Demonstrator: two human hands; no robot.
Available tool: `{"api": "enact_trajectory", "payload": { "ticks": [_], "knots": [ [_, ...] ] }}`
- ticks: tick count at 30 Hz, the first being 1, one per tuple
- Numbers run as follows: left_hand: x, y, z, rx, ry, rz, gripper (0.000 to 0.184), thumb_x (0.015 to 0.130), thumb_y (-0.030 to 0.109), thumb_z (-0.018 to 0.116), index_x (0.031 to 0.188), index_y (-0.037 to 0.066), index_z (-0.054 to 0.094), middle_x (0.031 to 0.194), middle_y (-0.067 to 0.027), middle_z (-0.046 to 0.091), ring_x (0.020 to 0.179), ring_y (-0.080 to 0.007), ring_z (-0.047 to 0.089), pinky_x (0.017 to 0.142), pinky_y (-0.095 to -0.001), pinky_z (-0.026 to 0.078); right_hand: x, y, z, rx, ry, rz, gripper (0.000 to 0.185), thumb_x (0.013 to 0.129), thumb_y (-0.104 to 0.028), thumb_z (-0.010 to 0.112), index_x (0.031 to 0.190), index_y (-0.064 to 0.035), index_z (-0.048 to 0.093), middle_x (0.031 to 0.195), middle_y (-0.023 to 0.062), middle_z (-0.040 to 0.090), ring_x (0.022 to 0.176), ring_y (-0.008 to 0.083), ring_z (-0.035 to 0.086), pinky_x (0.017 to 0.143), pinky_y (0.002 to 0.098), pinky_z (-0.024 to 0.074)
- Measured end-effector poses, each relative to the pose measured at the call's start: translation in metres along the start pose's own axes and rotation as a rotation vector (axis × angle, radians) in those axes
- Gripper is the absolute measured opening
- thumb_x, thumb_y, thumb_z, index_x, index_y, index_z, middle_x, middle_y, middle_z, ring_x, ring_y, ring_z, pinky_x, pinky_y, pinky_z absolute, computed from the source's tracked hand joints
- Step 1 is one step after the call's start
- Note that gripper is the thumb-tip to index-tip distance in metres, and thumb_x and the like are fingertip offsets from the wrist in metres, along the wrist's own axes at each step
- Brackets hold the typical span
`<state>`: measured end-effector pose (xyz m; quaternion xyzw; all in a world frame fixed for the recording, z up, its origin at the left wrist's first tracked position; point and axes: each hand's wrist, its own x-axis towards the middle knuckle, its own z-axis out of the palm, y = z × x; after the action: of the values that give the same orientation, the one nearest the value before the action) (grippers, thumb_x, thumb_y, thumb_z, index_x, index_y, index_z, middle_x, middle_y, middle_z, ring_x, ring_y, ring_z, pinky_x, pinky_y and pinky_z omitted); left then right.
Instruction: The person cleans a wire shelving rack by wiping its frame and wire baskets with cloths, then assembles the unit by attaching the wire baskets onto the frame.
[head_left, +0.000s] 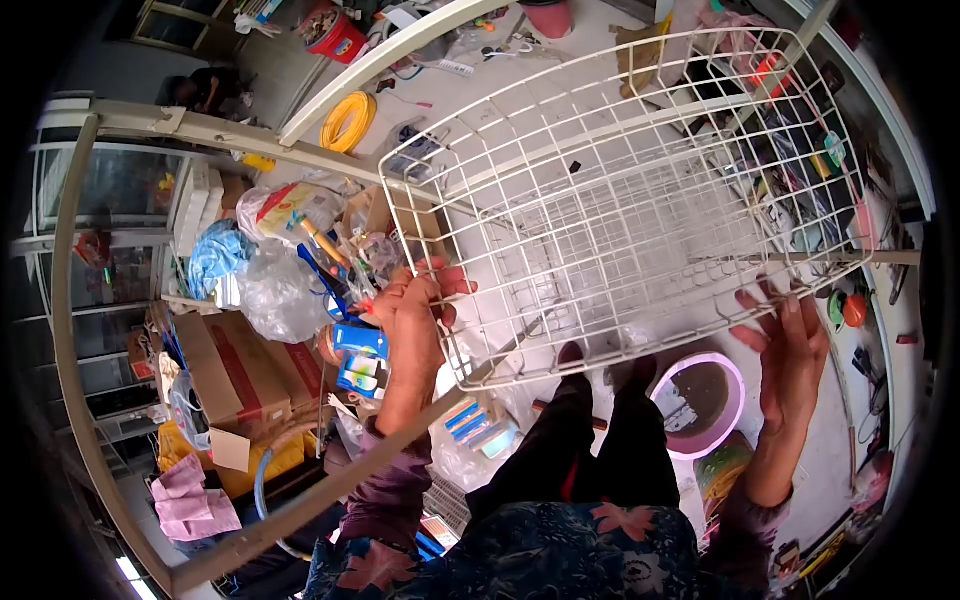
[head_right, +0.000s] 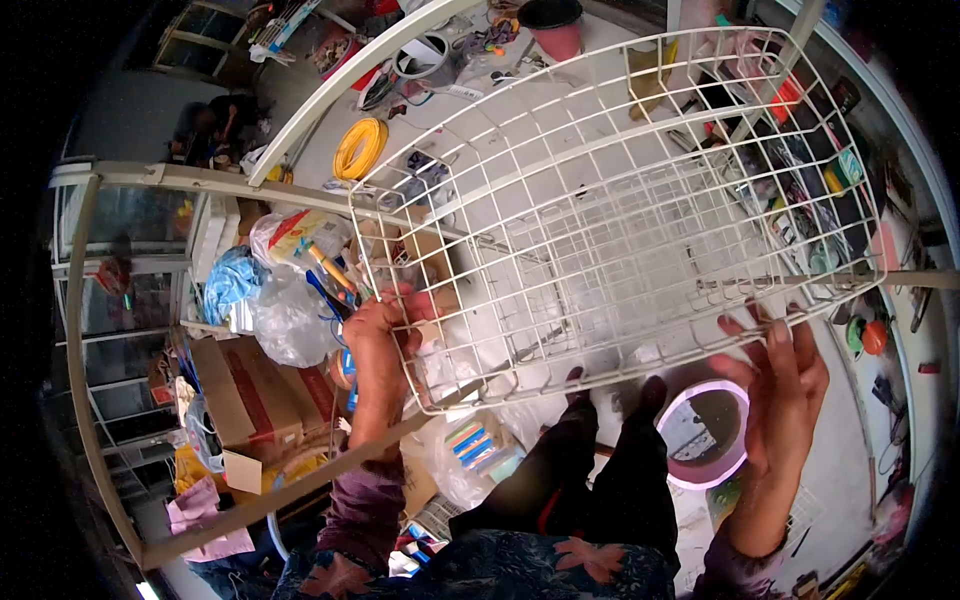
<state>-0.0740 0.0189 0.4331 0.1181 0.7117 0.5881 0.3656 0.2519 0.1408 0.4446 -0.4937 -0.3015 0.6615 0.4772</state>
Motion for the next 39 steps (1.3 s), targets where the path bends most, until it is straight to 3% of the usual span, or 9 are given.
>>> {"api": "enact_trajectory", "payload": {
  "ticks": [2, 4, 7, 12, 15, 21, 26, 31, 39],
  "knots": [
    [0.004, -0.003, -0.002, -0.010, 0.035, 0.021, 0.026, 0.074, 0.003, 0.041, 0.095, -0.007, 0.052, 0.081, -0.0160, 0.063, 0.068, -0.0209, 0.065, 0.043, -0.0227, 0.038, -0.021, 0.001, -0.020, -0.053, 0.006, 0.019, 0.037, 0.090, -0.015, 0.051, 0.116, 0.0101, 0.045, 0.105, 0.0243, 0.058, 0.088, 0.0299, 0.063, 0.058, 0.0346, 0.0575],
    [0.006, -0.003, -0.001, 0.023, 0.042, 0.021, 0.025, 0.073, 0.004, 0.041, 0.094, -0.006, 0.052, 0.081, -0.0154, 0.063, 0.068, -0.0211, 0.065, 0.044, -0.0229, 0.039, -0.048, -0.015, -0.019, -0.155, -0.254, 0.260, 0.042, 0.091, -0.021, 0.050, 0.117, 0.0108, 0.043, 0.098, 0.0275, 0.059, 0.082, 0.0301, 0.065, 0.061, 0.0335, 0.0576],
    [0.005, -0.004, -0.005, 0.049, 0.013, 0.013, 0.022, 0.078, 0.011, 0.049, 0.095, -0.002, 0.054, 0.081, -0.0140, 0.064, 0.067, -0.0198, 0.065, 0.049, -0.0227, 0.043, -0.101, -0.045, 0.033, -0.103, -0.363, 0.123, 0.048, 0.091, -0.027, 0.051, 0.118, 0.0112, 0.041, 0.093, 0.0286, 0.060, 0.079, 0.0305, 0.065, 0.061, 0.0339, 0.0573],
    [0.014, -0.005, -0.018, 0.179, -0.015, 0.037, 0.033, 0.083, 0.038, 0.060, 0.088, 0.005, 0.058, 0.077, -0.0083, 0.064, 0.066, -0.0152, 0.061, 0.055, -0.0263, 0.045, -0.120, -0.057, 0.050, 0.609, -0.999, -0.363, 0.035, 0.090, -0.023, 0.054, 0.122, -0.0091, 0.052, 0.125, 0.0251, 0.047, 0.107, 0.0438, 0.050, 0.089, 0.0544, 0.0386],
    [0.021, -0.004, -0.018, 0.078, -0.013, 0.119, 0.035, 0.085, 0.040, 0.058, 0.088, 0.005, 0.060, 0.081, -0.0047, 0.062, 0.071, -0.0122, 0.056, 0.065, -0.0258, 0.044, -0.104, -0.072, 0.041, 0.863, -1.323, 0.120, 0.048, 0.091, -0.020, 0.051, 0.133, -0.0021, 0.038, 0.133, 0.0264, 0.037, 0.124, 0.0471, 0.032, 0.097, 0.0606, 0.0298],
    [0.041, 0.004, -0.005, -0.057, -0.158, -0.118, 0.071, 0.083, 0.063, 0.042, 0.116, 0.001, 0.049, 0.107, -0.0116, 0.058, 0.101, -0.0217, 0.056, 0.083, -0.0372, 0.044, -0.068, -0.023, 0.019, 0.933, -1.558, 0.072, 0.047, 0.086, -0.021, 0.061, 0.126, -0.0012, 0.047, 0.115, 0.0263, 0.054, 0.103, 0.0431, 0.055, 0.080, 0.0548, 0.0487],
    [0.054, 0.016, -0.004, -0.260, -0.305, -0.184, 0.085, 0.080, 0.071, 0.037, 0.114, -0.007, 0.045, 0.109, -0.0195, 0.056, 0.104, -0.0287, 0.056, 0.085, -0.0419, 0.046, -0.056, 0.034, -0.012, 0.235, -0.549, 0.206, 0.083, 0.080, -0.038, 0.064, 0.133, 0.0106, 0.022, 0.123, 0.0309, 0.044, 0.111, 0.0372, 0.050, 0.091, 0.0447, 0.0445],
    [0.064, 0.023, -0.002, -0.272, -0.299, -0.260, 0.085, 0.080, 0.069, 0.039, 0.112, -0.009, 0.042, 0.105, -0.0246, 0.056, 0.100, -0.0338, 0.057, 0.087, -0.0452, 0.046, -0.030, 0.075, 0.009, 0.254, -0.481, 0.171, 0.072, 0.085, -0.029, 0.058, 0.136, 0.0068, 0.021, 0.137, 0.0283, 0.029, 0.127, 0.0372, 0.033, 0.104, 0.0444, 0.0284],
    [0.076, 0.027, 0.001, -0.320, -0.242, -0.130, 0.071, 0.083, 0.062, 0.044, 0.098, -0.008, 0.049, 0.097, -0.0243, 0.058, 0.093, -0.0328, 0.060, 0.082, -0.0429, 0.050, -0.016, 0.095, 0.049, 0.406, -0.522, 0.209, 0.077, 0.084, -0.033, 0.060, 0.137, 0.0048, 0.019, 0.136, 0.0273, 0.031, 0.127, 0.0366, 0.033, 0.105, 0.0477, 0.0276]
  ]
}}
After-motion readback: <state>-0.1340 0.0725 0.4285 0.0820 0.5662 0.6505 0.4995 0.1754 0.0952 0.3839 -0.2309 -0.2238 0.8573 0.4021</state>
